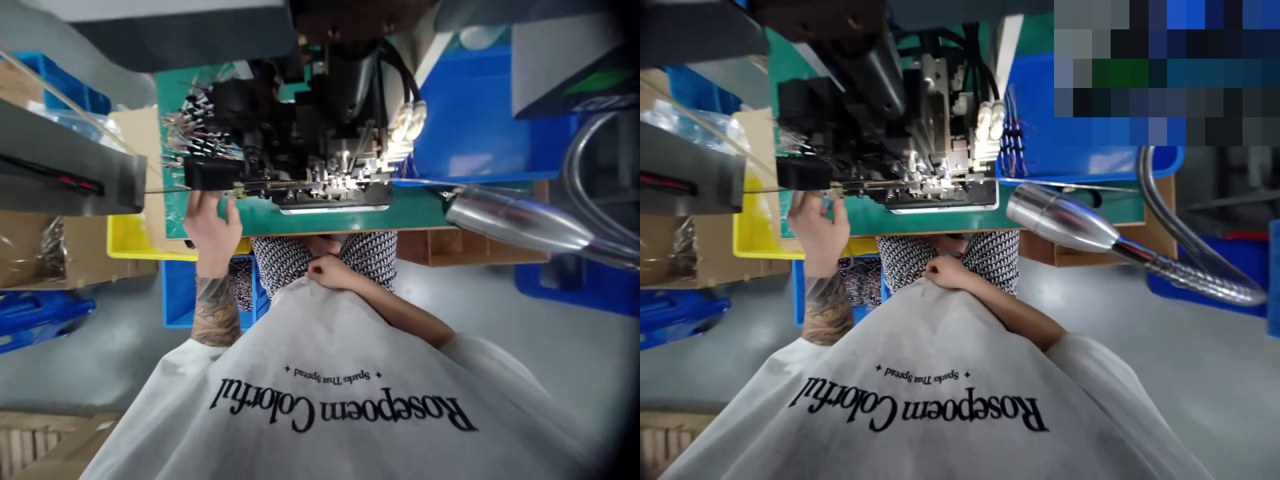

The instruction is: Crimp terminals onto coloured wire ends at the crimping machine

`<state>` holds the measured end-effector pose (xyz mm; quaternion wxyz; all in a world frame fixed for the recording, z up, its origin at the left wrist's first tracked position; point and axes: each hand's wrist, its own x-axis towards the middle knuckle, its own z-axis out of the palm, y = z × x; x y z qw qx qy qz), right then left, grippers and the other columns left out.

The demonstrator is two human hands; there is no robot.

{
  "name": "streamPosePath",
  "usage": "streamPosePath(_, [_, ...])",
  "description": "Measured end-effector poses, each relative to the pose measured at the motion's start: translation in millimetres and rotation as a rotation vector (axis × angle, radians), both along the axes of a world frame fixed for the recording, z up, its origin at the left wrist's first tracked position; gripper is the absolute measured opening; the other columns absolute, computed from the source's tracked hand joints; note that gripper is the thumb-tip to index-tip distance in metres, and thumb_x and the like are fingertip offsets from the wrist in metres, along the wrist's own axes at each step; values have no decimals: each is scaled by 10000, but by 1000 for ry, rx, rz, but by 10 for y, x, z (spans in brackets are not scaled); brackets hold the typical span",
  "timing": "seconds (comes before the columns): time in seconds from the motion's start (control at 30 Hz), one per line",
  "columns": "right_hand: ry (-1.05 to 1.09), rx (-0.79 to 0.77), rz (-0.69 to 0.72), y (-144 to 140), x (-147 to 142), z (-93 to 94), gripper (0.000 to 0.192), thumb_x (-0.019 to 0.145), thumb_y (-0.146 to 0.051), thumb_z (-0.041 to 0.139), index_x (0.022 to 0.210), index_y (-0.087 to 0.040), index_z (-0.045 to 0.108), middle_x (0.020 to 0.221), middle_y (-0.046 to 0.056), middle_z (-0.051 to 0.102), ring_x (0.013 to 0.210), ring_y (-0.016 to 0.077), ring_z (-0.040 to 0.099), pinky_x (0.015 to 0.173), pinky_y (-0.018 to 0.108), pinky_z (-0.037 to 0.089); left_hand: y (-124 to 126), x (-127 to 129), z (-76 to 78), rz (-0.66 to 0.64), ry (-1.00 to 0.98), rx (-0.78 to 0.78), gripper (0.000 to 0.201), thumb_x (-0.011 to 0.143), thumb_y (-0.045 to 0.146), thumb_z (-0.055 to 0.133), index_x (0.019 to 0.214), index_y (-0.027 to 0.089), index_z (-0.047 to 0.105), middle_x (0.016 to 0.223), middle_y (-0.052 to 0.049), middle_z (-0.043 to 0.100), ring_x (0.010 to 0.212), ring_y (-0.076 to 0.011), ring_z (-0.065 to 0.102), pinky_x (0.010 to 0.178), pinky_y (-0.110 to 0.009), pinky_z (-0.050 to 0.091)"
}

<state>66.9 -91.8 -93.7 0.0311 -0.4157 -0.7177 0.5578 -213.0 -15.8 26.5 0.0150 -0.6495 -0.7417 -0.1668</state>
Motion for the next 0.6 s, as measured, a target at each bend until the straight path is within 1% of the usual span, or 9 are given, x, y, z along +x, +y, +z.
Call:
streamPosePath(0.07, [-26,2,0,-38,55,-31,251,997,-336,647,902,-163,804,920,78,809,803,163,666,727,265,382,177,-109,-108,92,-25,27,386,938,209,711,1294,59,694,1343,-192,675,1295,-316,559,1093,-456,418])
streamPosePath(0.1, [-35,3,3,-54,76,-42,238,992,-327,651,923,-168,815,948,87,819,828,175,685,741,269,400,269,-173,-169,116,-64,13,437,904,209,753,1301,39,688,1344,-185,675,1290,-303,547,1090,-453,407])
streamPosePath(0.2, [-47,9,16,-87,123,-45,208,978,-302,664,973,-186,836,999,99,833,894,205,718,781,284,439,492,-349,-303,123,-113,-63,457,883,211,776,1297,33,699,1286,-144,692,1199,-252,558,989,-407,397])
streamPosePath(0.27, [-46,14,13,-98,148,-24,199,975,-291,670,985,-187,840,1021,102,834,919,211,725,800,290,454,549,-418,-312,112,-89,-36,432,869,222,792,1257,49,721,1216,-116,707,1130,-226,559,930,-376,382])
streamPosePath(0.33, [-40,16,-5,-102,175,9,196,973,-289,673,984,-181,837,1026,102,831,906,204,725,800,288,462,517,-451,-251,97,-52,26,342,840,249,822,1122,69,754,1092,-81,715,1034,-202,551,885,-348,373])
streamPosePath(0.4, [-23,19,-33,-98,210,51,195,973,-284,671,980,-174,831,1011,93,828,874,188,718,792,281,466,406,-469,-152,81,-28,67,219,833,275,826,950,102,760,935,-38,698,913,-177,529,836,-323,372])
streamPosePath(0.43, [-12,21,-52,-91,231,74,193,973,-277,666,980,-170,827,999,88,826,862,181,714,790,277,468,330,-478,-103,66,-32,72,171,835,267,815,896,119,756,875,-19,686,863,-167,519,815,-311,375])
streamPosePath(0.5, [13,28,-97,-70,280,125,203,984,-264,642,978,-163,818,965,77,821,839,170,703,786,271,471,162,-503,-27,44,-73,66,101,822,223,793,873,138,772,814,2,688,794,-156,525,781,-296,390])
streamPosePath(0.6, [58,45,-179,-13,369,217,267,1024,-303,594,943,-155,801,887,61,797,792,160,672,766,269,469,-83,-557,20,75,-156,23,113,814,202,764,903,144,802,802,2,722,760,-154,592,769,-296,431])
